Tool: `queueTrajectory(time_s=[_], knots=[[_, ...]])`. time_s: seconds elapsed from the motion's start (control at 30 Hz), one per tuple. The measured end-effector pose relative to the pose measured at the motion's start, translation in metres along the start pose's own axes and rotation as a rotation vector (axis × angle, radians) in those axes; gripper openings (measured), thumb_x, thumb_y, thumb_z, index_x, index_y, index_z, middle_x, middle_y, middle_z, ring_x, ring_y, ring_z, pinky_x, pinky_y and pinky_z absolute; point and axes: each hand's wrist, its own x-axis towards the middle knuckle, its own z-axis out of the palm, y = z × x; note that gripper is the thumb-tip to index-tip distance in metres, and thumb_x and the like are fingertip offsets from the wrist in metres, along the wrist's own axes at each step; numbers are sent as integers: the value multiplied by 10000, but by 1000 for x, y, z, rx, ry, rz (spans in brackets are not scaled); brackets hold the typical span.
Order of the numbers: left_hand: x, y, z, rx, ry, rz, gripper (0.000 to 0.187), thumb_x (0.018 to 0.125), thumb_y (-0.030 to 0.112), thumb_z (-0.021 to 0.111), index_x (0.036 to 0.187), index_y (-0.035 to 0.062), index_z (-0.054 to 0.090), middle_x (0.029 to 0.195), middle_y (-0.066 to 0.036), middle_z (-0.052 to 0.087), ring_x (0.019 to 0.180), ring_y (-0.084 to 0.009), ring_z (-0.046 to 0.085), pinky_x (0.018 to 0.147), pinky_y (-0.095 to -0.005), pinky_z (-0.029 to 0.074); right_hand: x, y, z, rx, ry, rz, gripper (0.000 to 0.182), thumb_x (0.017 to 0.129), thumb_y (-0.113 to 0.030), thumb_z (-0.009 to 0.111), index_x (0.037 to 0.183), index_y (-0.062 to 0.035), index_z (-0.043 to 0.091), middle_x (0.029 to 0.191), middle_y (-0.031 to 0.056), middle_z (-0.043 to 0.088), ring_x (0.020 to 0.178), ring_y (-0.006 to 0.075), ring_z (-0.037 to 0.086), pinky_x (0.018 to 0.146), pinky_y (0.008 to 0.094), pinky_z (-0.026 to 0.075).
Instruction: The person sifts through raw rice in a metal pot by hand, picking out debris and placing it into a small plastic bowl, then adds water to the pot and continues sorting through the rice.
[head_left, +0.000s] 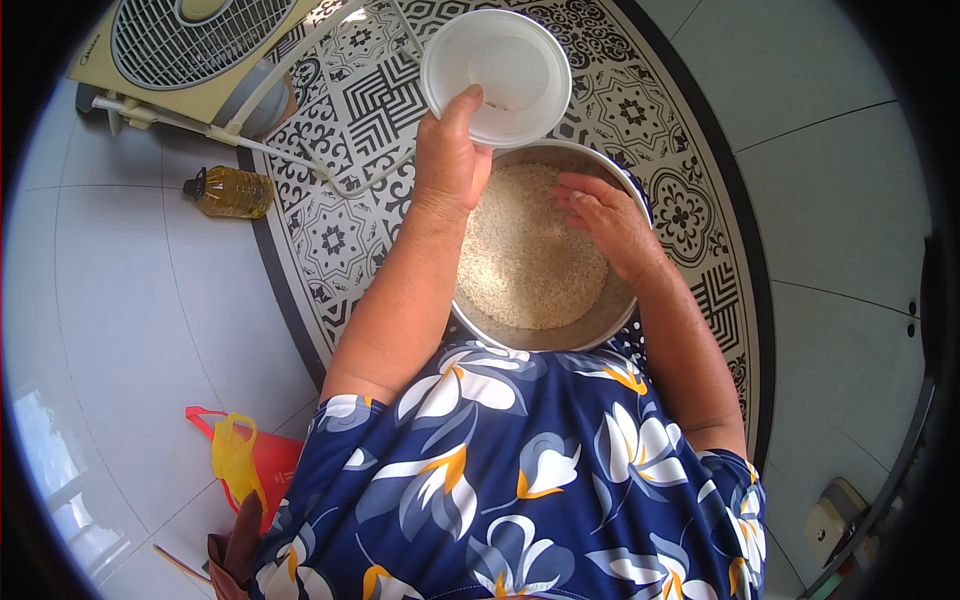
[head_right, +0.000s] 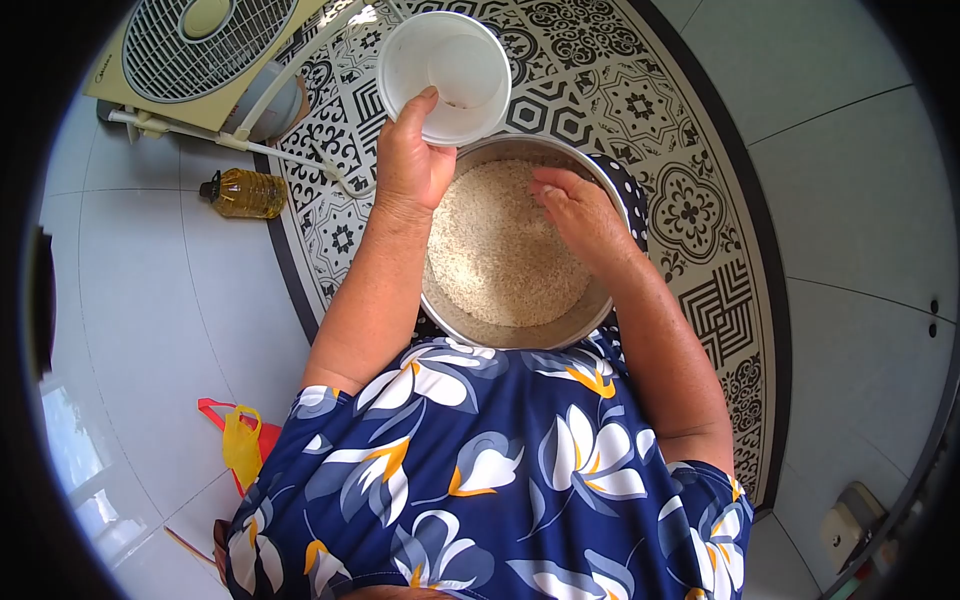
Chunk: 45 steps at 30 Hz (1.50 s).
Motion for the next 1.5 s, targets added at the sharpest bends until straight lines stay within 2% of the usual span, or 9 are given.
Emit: queueTrajectory(time_s=[0.3, 0.5, 0.77, 0.97, 1.03, 1.2, 1.27, 1.33, 1.5], knots=[[12, -7, -15, -19, -13, -4, 486, 821, 143, 560, 1238, -19, 372, 1178, -155, 491, 1077, -299, 513, 835, -509, 487, 11, 12, -1, -66, 45, 58, 395, 929, -171, 398, 1268, 28, 436, 1227, 166, 519, 1119, 257, 506, 941, 360, 403], [13, -8, -14, 3, -8, -7, 482, 824, 170, 554, 1232, -17, 378, 1160, -163, 501, 1060, -299, 525, 830, -505, 487, 13, 13, 6, -607, 159, -10, 438, 870, -174, 447, 1275, -7, 440, 1144, 223, 560, 1079, 281, 537, 900, 320, 409], [11, -7, -15, 5, -31, -8, 485, 826, 156, 539, 1243, -15, 361, 1172, -166, 484, 1074, -302, 516, 832, -511, 489, 3, 17, 15, -806, -158, -21, 242, 812, -156, 513, 1000, -58, 631, 913, 173, 643, 883, 290, 620, 791, 361, 461], [11, -5, -16, -14, -65, 4, 513, 816, 124, 541, 1264, -19, 335, 1182, -165, 477, 1111, -303, 493, 827, -523, 497, 7, 24, 17, -799, -209, -49, 258, 802, -154, 516, 1016, -58, 624, 892, 171, 643, 847, 296, 622, 759, 360, 470], [7, -3, -12, -70, -30, -30, 454, 806, 84, 550, 1222, -25, 404, 1197, -128, 471, 1138, -219, 450, 993, -367, 367, 7, 25, 20, -780, -217, -67, 262, 794, -152, 518, 1015, -60, 625, 884, 169, 644, 832, 296, 624, 748, 358, 474], [4, -3, -8, -63, -28, -26, 458, 806, 80, 550, 1226, -23, 401, 1195, -126, 472, 1141, -215, 447, 994, -362, 368, 5, 20, 25, -772, -224, -95, 258, 775, -155, 524, 994, -70, 632, 841, 157, 648, 784, 296, 627, 717, 354, 481], [5, -2, -7, -58, -38, -26, 460, 806, 80, 549, 1229, -20, 400, 1194, -124, 473, 1143, -213, 446, 995, -362, 368, 8, 22, 27, -799, -366, -94, 244, 741, -163, 558, 955, -90, 648, 840, 134, 657, 807, 293, 629, 747, 371, 477], [7, -5, -10, 6, -45, 27, 531, 812, 110, 551, 1273, -19, 321, 1200, -159, 461, 1109, -306, 493, 863, -547, 477, 8, 28, 27, -843, -402, -154, 238, 745, -171, 560, 952, -89, 646, 823, 134, 655, 782, 289, 628, 728, 366, 478], [11, -7, -16, 0, -42, 12, 484, 818, 142, 550, 1237, -17, 365, 1155, -151, 495, 1073, -288, 513, 823, -515, 492, -1, 13, 26, -802, -547, -134, 226, 744, -171, 569, 942, -96, 649, 811, 135, 653, 756, 275, 630, 711, 367, 478]])
